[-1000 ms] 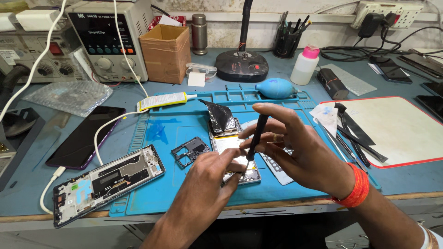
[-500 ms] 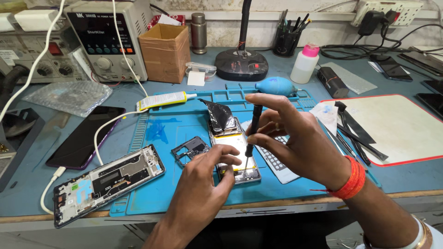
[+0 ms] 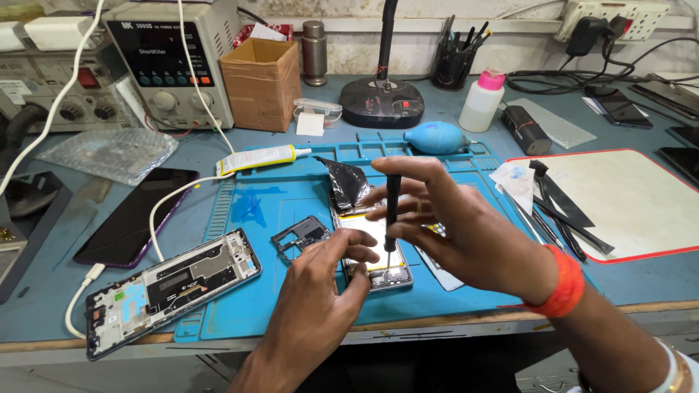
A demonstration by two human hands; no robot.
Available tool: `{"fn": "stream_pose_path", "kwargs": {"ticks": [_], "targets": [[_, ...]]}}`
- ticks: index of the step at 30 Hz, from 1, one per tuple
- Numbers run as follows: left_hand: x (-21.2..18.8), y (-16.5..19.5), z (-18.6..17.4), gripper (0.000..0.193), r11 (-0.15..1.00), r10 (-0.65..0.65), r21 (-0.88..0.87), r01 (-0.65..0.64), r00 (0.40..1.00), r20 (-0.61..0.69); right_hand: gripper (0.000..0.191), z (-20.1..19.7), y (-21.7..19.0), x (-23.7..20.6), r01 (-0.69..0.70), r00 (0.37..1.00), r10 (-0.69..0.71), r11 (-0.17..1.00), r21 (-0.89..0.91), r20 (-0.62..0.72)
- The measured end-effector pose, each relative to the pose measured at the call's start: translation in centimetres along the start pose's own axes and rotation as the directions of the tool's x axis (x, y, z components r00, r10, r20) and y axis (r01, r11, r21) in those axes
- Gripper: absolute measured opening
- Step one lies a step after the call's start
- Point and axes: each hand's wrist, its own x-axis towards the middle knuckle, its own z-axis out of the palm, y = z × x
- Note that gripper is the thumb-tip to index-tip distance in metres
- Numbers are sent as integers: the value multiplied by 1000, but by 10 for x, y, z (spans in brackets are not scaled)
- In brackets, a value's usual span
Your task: The person repairs a disassembled smartphone on a blue repair mat. They use a screwdriver-style pry tool to scrape and pry inside the phone frame, peel black adhesive or battery material from the chassis, lift and reposition the phone body, and continue prying at the internal components.
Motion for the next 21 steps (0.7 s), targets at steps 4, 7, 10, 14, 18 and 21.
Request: {"fn": "stream_pose_path", "kwargs": {"ticks": [4, 7, 10, 14, 18, 21], "targets": [[0, 4, 0, 25, 995, -100, 1, 100, 995, 20, 66, -5, -2, 3, -308, 951, 305, 936, -169, -48], [1, 4, 0, 24, 997, -79, 11, 78, 997, 13, 67, -8, -4, 5, -415, 908, 416, 887, -203, -39], [2, 3, 2, 23, 999, 29, 17, -29, 999, -15, 53, -9, -4, 4, -125, 992, 126, 992, -29, -1], [1, 2, 2, 24, 999, -42, 19, 42, 999, 7, 60, -6, 0, 4, -293, 956, 285, 940, -174, -70], [2, 3, 3, 25, 999, -26, 25, 26, 1000, 3, 55, -7, 2, 3, 19, 999, -23, 996, -89, -43], [3, 5, 4, 24, 999, -23, 29, 23, 1000, 1, 52, -10, 2, 2, -158, 987, 157, 987, 28, 24]]}}
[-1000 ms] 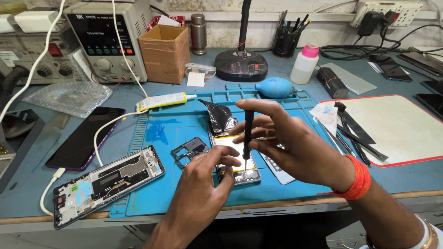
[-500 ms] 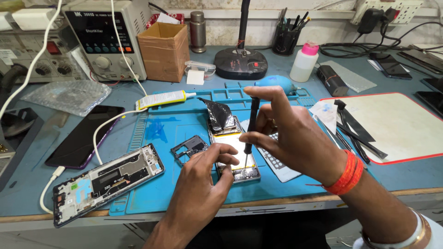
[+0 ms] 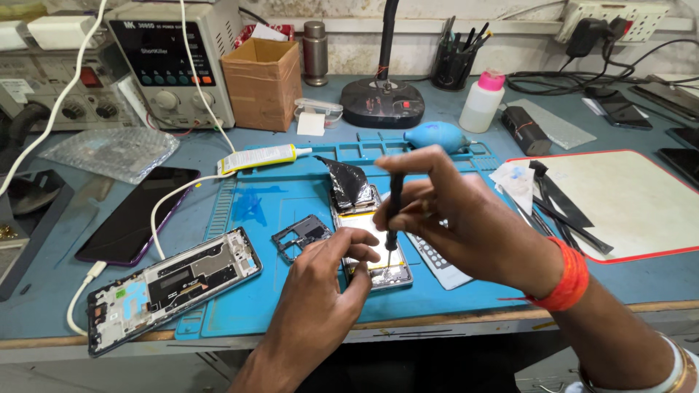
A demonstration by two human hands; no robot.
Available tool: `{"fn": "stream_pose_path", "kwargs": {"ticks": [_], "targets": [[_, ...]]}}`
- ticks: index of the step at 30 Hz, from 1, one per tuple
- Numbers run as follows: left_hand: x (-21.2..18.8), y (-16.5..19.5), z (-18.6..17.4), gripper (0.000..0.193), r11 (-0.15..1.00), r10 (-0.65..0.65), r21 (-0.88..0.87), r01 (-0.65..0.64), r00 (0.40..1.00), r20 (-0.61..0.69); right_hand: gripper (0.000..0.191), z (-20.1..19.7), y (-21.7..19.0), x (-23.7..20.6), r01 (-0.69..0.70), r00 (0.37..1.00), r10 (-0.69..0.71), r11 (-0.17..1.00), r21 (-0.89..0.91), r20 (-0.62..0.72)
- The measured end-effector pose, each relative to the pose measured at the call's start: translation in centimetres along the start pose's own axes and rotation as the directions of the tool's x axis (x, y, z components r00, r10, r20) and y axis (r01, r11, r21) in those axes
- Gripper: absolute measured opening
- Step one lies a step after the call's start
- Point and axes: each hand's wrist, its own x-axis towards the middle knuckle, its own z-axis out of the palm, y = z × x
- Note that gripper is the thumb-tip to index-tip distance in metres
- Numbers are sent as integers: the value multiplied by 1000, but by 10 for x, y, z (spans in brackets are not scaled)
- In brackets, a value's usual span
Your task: The person repairs a disassembled smartphone on a blue repair mat. They use a screwdriver-style pry tool to scrape and pry inside the phone frame, peel black adhesive or battery material from the chassis, lift and reposition the phone body, and continue prying at the internal components.
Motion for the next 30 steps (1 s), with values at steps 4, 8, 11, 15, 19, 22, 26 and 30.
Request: {"fn": "stream_pose_path", "kwargs": {"ticks": [4, 8, 11, 15, 19, 22, 26, 30], "targets": [[0, 1, 0, 23, 1000, -7, -8, 7, 1000, 9, 67, 1, 0, 2, -235, 970, 212, 944, -231, -121], [1, 2, 0, 23, 1000, 8, -1, -8, 1000, -1, 53, -3, -3, 0, 6, 1000, -7, 1000, -18, -29], [1, 4, -1, 23, 1000, 4, 0, -4, 1000, 4, 64, -3, -4, 2, -308, 951, 297, 927, -216, -82], [3, 6, 0, 22, 1000, 27, 9, -27, 1000, -14, 54, -4, -7, 0, 83, 994, -84, 996, -16, -72], [2, 7, 0, 23, 999, -33, -3, 33, 999, 9, 55, -6, -9, 0, -177, 984, 172, 977, -123, -48], [3, 8, 0, 23, 1000, 6, 5, -6, 1000, 3, 63, -7, -8, 2, -290, 956, 270, 934, -207, -119], [4, 9, 1, 22, 1000, 8, 4, -8, 1000, 2, 51, -10, -9, 0, 18, 999, -18, 1000, 7, -26], [3, 10, 1, 23, 1000, -4, 11, 4, 1000, 10, 73, -10, -5, 0, -431, 902, 409, 850, -303, -137]]}}
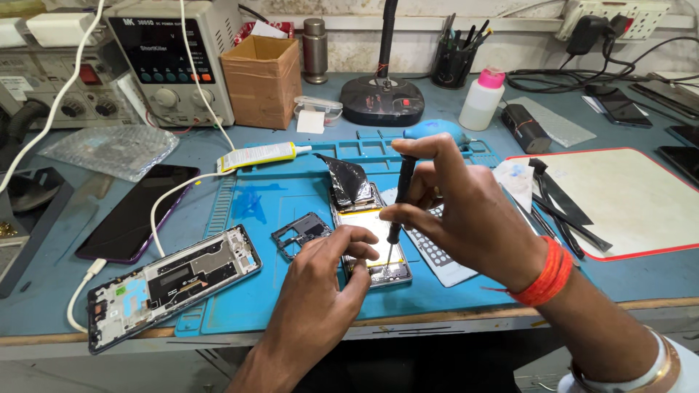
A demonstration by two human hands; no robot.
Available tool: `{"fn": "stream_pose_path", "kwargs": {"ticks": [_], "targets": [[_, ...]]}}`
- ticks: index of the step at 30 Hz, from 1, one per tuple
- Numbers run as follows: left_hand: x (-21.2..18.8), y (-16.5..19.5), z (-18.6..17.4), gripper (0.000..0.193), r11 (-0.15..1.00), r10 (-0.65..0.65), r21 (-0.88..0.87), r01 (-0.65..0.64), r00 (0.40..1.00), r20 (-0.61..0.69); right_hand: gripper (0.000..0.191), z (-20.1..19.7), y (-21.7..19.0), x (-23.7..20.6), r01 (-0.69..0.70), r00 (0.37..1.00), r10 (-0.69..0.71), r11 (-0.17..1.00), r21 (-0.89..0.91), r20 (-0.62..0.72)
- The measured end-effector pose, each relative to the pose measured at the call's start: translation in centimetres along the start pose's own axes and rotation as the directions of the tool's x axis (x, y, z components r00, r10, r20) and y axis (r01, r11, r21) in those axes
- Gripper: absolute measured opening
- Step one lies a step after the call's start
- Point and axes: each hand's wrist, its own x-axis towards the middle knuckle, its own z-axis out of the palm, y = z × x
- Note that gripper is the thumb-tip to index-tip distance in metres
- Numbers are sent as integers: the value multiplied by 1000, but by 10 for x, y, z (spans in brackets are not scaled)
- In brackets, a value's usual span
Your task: The person repairs a disassembled smartphone on a blue repair mat. They use a screwdriver-style pry tool to scrape and pry inside the phone frame, peel black adhesive or battery material from the chassis, lift and reposition the phone body, and continue prying at the internal components.
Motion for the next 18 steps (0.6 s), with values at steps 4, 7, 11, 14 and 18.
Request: {"fn": "stream_pose_path", "kwargs": {"ticks": [4, 7, 11, 14, 18], "targets": [[2, 0, 2, 22, 1000, 29, 2, -29, 999, -25, 54, -1, 3, -1, 486, 874, -474, 840, 241, -108], [2, 1, 2, 23, 1000, 5, 1, -5, 1000, -9, 57, 0, 4, -2, 245, 968, -250, 934, 258, -16], [3, 2, 2, 22, 1000, 28, -3, -28, 999, -17, 60, 0, 3, -2, 357, 931, -338, 921, 156, -135], [4, 3, 3, 22, 1000, 24, -6, -24, 999, -23, 50, -3, 4, -2, 378, 922, -382, 862, 339, -58], [3, 4, 2, 23, 1000, -16, -2, 16, 1000, 1, 68, -5, 1, 0, -18, 998, 18, 1000, -9, -54]]}}
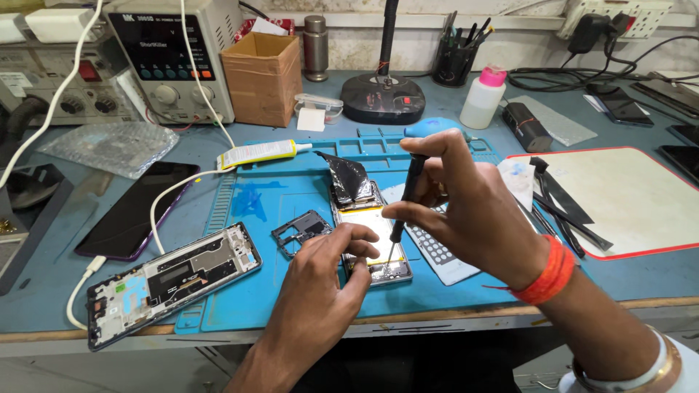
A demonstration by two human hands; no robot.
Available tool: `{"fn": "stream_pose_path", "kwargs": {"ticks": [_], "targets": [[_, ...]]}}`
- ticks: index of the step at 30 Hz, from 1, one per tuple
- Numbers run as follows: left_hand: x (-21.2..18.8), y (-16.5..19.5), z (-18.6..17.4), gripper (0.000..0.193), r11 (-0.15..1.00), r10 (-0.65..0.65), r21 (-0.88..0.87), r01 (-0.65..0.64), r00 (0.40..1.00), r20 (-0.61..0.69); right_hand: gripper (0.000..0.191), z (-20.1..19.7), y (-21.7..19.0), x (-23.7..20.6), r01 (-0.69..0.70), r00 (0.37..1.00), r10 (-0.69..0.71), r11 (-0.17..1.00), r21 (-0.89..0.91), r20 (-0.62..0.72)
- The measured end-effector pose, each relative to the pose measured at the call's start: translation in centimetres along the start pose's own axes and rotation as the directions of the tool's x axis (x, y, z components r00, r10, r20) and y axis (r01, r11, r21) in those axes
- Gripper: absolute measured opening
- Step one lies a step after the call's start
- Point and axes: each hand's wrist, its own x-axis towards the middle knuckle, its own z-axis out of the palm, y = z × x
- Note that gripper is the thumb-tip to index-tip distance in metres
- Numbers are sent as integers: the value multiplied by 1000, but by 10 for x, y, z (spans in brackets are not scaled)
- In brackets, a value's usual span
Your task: The person repairs a disassembled smartphone on a blue repair mat. They use a screwdriver-style pry tool to scrape and pry inside the phone frame, peel black adhesive or battery material from the chassis, lift and reposition the phone body, and continue prying at the internal components.
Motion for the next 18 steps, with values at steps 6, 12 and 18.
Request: {"fn": "stream_pose_path", "kwargs": {"ticks": [6, 12, 18], "targets": [[2, 1, 1, 23, 999, 52, -4, -52, 999, -11, 46, -8, -7, -2, 314, 924, -376, 854, 414, 74], [3, 2, 1, 24, 999, 54, -6, -54, 998, -19, 58, 1, 4, -3, 547, 835, -525, 824, 147, -164], [2, 3, 2, 21, 1000, 2, 15, -2, 1000, 2, 59, 9, 8, -2, 295, 952, -271, 937, 188, -139]]}}
